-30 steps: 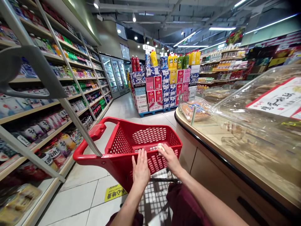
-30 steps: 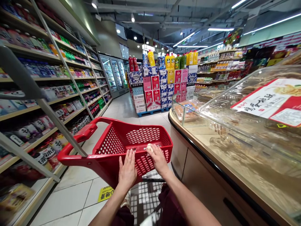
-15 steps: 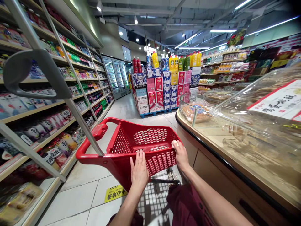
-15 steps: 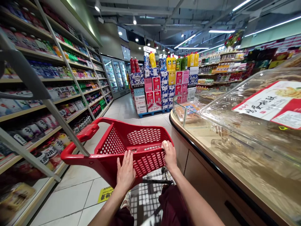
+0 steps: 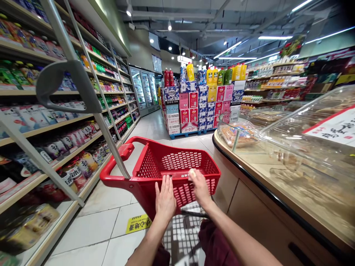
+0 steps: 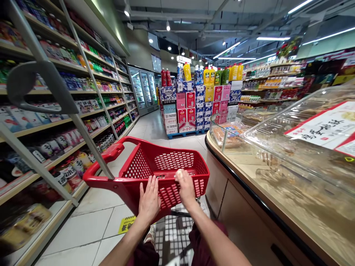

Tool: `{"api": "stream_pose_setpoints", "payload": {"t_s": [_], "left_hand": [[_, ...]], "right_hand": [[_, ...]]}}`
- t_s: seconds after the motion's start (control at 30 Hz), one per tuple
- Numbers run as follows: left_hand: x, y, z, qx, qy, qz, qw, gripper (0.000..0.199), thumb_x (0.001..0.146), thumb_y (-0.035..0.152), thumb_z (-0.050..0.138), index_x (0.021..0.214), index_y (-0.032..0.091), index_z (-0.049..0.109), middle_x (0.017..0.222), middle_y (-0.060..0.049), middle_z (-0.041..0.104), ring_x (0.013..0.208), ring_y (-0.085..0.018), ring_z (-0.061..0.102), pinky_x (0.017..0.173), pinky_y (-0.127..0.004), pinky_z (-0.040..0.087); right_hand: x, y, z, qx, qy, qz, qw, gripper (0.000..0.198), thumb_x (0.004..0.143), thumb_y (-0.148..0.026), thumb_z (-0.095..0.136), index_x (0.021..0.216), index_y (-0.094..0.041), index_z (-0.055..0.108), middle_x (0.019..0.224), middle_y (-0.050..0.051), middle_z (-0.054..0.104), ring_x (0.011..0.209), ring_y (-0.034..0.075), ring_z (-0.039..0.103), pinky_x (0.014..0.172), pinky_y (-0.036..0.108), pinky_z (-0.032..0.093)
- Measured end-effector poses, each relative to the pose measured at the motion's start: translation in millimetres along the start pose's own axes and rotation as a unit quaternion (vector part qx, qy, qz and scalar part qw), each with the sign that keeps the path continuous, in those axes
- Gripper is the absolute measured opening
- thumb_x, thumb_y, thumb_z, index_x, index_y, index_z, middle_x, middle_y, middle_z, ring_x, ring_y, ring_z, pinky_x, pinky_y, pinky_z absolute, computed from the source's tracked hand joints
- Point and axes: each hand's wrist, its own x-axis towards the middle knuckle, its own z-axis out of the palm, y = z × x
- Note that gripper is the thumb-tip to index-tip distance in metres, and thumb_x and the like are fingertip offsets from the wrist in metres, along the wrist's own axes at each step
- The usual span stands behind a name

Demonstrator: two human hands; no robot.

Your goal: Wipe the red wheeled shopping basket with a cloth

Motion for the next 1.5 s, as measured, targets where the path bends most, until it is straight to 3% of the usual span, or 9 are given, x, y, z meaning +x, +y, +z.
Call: {"api": "stream_pose_setpoints", "payload": {"t_s": [0.1, 0.3, 0.47, 0.67, 0.83, 1.03, 1.23, 1.4, 1.5], "left_hand": [[-1, -5, -1, -0.002, 0.008, -0.005, 1.0, 0.062, 0.071, 0.016, 0.036, 0.132, 0.01, 0.03, 0.141, -0.007, 0.028, 0.132, -0.02, 0.021, 0.108, -0.049, 0.011], [-7, -12, 1, 0.006, 0.025, -0.006, 1.0, 0.063, 0.07, 0.014, 0.036, 0.133, 0.012, 0.029, 0.14, -0.008, 0.031, 0.132, -0.02, 0.019, 0.108, -0.048, 0.01], [-8, -20, -3, 0.011, 0.04, -0.009, 0.999, 0.063, 0.071, 0.015, 0.037, 0.133, 0.012, 0.029, 0.141, -0.007, 0.029, 0.133, -0.02, 0.017, 0.109, -0.048, 0.008], [-10, -33, -14, 0.011, 0.037, -0.028, 0.999, 0.064, 0.069, 0.016, 0.038, 0.132, 0.009, 0.029, 0.14, -0.01, 0.029, 0.133, -0.022, 0.017, 0.108, -0.049, 0.007], [-11, -35, -17, 0.012, 0.039, -0.028, 0.999, 0.064, 0.069, 0.015, 0.037, 0.133, 0.009, 0.029, 0.14, -0.01, 0.031, 0.132, -0.021, 0.02, 0.109, -0.048, 0.007], [-16, -37, -17, 0.016, 0.044, -0.026, 0.999, 0.063, 0.07, 0.015, 0.036, 0.132, 0.009, 0.03, 0.14, -0.01, 0.03, 0.133, -0.021, 0.016, 0.109, -0.048, 0.008], [-16, -41, -21, 0.014, 0.048, -0.031, 0.998, 0.061, 0.071, 0.015, 0.036, 0.132, 0.01, 0.031, 0.14, -0.009, 0.03, 0.132, -0.02, 0.019, 0.109, -0.047, 0.006], [-19, -45, -24, 0.015, 0.052, -0.055, 0.997, 0.059, 0.072, 0.016, 0.037, 0.13, 0.007, 0.033, 0.14, -0.011, 0.029, 0.132, -0.021, 0.019, 0.109, -0.048, 0.003], [-21, -44, -23, 0.016, 0.051, -0.038, 0.998, 0.059, 0.071, 0.015, 0.037, 0.13, 0.008, 0.034, 0.14, -0.01, 0.028, 0.132, -0.02, 0.02, 0.109, -0.046, 0.001]], "right_hand": [[-2, -14, 4, 0.033, -0.048, -0.089, 0.994, 0.065, 0.071, 0.006, 0.031, 0.124, -0.029, 0.046, 0.134, 0.004, 0.042, 0.127, 0.018, 0.03, 0.099, 0.043, 0.033], [-2, -2, 0, 0.008, 0.031, 0.05, 0.998, 0.065, 0.072, 0.006, 0.028, 0.125, -0.027, 0.046, 0.133, 0.006, 0.042, 0.126, 0.021, 0.032, 0.099, 0.049, 0.032], [-2, -27, 10, 0.057, -0.041, -0.102, 0.992, 0.06, 0.076, 0.003, 0.031, 0.125, -0.03, 0.045, 0.134, 0.003, 0.041, 0.127, 0.017, 0.031, 0.099, 0.043, 0.034], [0, -12, 8, 0.009, 0.041, 0.029, 0.999, 0.063, 0.072, 0.005, 0.027, 0.125, -0.024, 0.047, 0.13, 0.008, 0.045, 0.125, 0.02, 0.034, 0.098, 0.047, 0.033], [-4, -39, 20, 0.053, -0.036, -0.091, 0.994, 0.062, 0.073, 0.004, 0.03, 0.126, -0.026, 0.045, 0.135, 0.005, 0.04, 0.128, 0.017, 0.029, 0.1, 0.041, 0.032], [0, -34, 15, 0.027, 0.032, 0.025, 0.999, 0.062, 0.072, 0.005, 0.027, 0.124, -0.021, 0.048, 0.131, 0.009, 0.044, 0.127, 0.02, 0.031, 0.099, 0.046, 0.032], [0, -71, 21, 0.068, -0.049, -0.09, 0.992, 0.064, 0.072, 0.005, 0.029, 0.125, -0.026, 0.045, 0.134, 0.005, 0.041, 0.127, 0.018, 0.03, 0.101, 0.044, 0.031], [5, -49, 16, 0.02, 0.01, 0.015, 1.0, 0.061, 0.072, 0.005, 0.026, 0.123, -0.021, 0.049, 0.129, 0.01, 0.047, 0.125, 0.02, 0.034, 0.099, 0.048, 0.03], [5, -71, 26, 0.047, 0.005, -0.011, 0.999, 0.061, 0.072, 0.004, 0.028, 0.124, -0.021, 0.047, 0.13, 0.009, 0.045, 0.126, 0.019, 0.032, 0.1, 0.043, 0.031]]}}
